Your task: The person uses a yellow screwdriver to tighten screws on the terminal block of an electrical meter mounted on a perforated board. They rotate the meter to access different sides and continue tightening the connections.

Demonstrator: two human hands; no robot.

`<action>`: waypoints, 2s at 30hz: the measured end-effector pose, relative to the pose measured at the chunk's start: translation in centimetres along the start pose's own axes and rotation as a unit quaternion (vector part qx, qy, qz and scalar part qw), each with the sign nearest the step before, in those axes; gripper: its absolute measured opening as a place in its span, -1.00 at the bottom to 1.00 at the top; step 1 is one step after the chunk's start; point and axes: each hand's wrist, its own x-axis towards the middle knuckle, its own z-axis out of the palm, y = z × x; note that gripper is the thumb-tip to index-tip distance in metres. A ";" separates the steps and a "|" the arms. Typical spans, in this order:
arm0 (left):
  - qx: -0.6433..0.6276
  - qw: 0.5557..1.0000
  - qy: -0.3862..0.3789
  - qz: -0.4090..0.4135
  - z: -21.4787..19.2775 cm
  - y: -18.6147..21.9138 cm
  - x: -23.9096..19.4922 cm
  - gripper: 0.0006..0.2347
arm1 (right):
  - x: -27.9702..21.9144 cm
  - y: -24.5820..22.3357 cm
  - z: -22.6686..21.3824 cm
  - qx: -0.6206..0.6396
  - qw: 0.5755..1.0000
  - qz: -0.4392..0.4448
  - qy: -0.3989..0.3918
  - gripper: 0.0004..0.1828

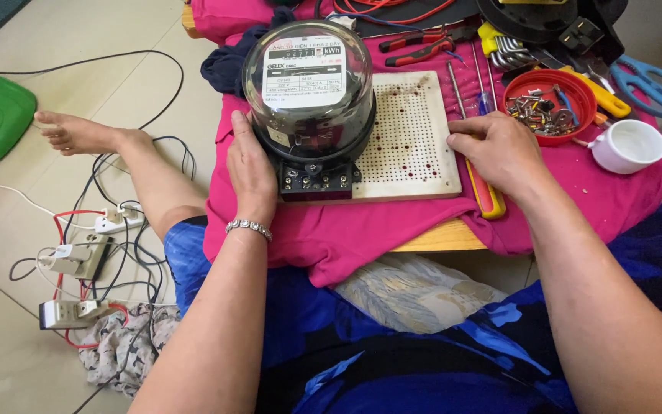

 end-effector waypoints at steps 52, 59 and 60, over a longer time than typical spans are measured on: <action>0.161 0.970 -0.054 0.175 -3.1 -1.8 -7.8 -0.35 | -7.1 -11.6 5.4 -0.033 0.970 -0.232 0.058 -0.41; 0.147 0.971 -0.056 0.181 -3.1 -2.1 -7.4 -0.35 | -6.7 -11.3 5.4 -0.015 0.966 -0.251 0.059 -0.48; 0.147 0.971 -0.056 0.182 -3.1 -2.0 -7.4 -0.35 | -6.6 -11.4 5.3 -0.010 0.963 -0.262 0.062 -0.47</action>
